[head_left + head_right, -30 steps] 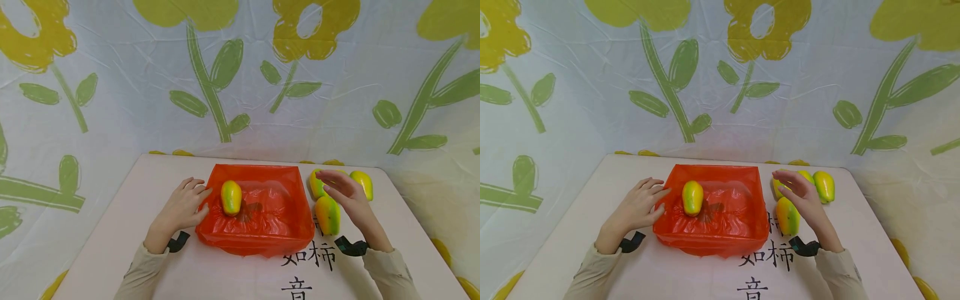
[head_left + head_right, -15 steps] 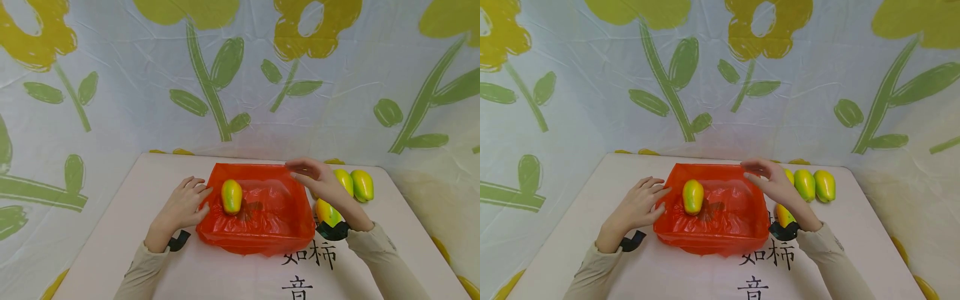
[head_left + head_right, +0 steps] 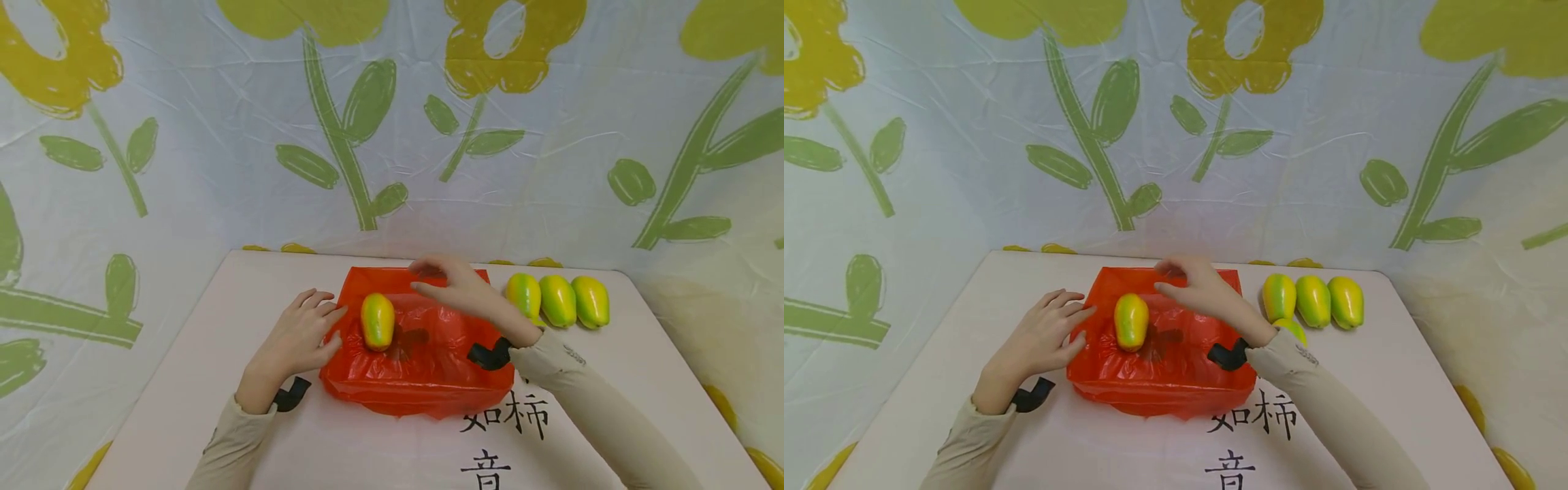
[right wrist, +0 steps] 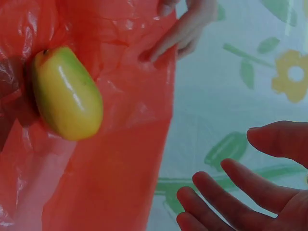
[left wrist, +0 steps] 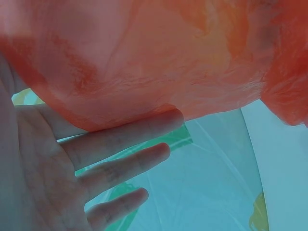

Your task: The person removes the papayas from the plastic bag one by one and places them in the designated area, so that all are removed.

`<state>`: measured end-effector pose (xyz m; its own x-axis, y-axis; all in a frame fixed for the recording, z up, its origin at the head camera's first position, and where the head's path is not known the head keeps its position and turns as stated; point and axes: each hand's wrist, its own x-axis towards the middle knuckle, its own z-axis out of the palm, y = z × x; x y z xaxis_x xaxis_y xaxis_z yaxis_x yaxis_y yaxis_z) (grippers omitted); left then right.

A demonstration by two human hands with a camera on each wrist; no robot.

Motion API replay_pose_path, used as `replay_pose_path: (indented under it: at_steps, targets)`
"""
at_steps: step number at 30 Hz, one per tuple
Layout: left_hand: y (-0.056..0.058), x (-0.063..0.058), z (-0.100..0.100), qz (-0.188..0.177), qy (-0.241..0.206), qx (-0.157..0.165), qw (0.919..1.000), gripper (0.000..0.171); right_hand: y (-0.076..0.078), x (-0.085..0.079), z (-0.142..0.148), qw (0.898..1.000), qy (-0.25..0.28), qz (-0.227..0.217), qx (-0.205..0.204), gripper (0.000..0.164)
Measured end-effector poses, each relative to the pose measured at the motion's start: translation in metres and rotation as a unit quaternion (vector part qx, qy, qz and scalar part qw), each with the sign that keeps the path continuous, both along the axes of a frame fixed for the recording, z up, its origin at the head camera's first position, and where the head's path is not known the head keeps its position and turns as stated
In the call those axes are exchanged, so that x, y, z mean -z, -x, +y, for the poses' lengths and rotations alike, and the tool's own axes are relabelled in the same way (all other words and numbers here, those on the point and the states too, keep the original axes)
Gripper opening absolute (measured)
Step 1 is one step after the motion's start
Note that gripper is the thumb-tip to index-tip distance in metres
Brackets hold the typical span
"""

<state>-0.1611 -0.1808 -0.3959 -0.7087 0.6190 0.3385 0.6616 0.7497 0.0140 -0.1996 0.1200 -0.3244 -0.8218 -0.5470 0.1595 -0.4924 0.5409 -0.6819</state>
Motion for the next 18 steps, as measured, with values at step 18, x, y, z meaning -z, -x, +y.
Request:
replay_pose_path:
  at_steps: [18]
  targets:
    - [0.001, -0.001, -0.001, -0.006, 0.003, 0.002, 1.0000, 0.043, 0.022, 0.053, -0.060, 0.986, -0.159, -0.043, -0.038, 0.050]
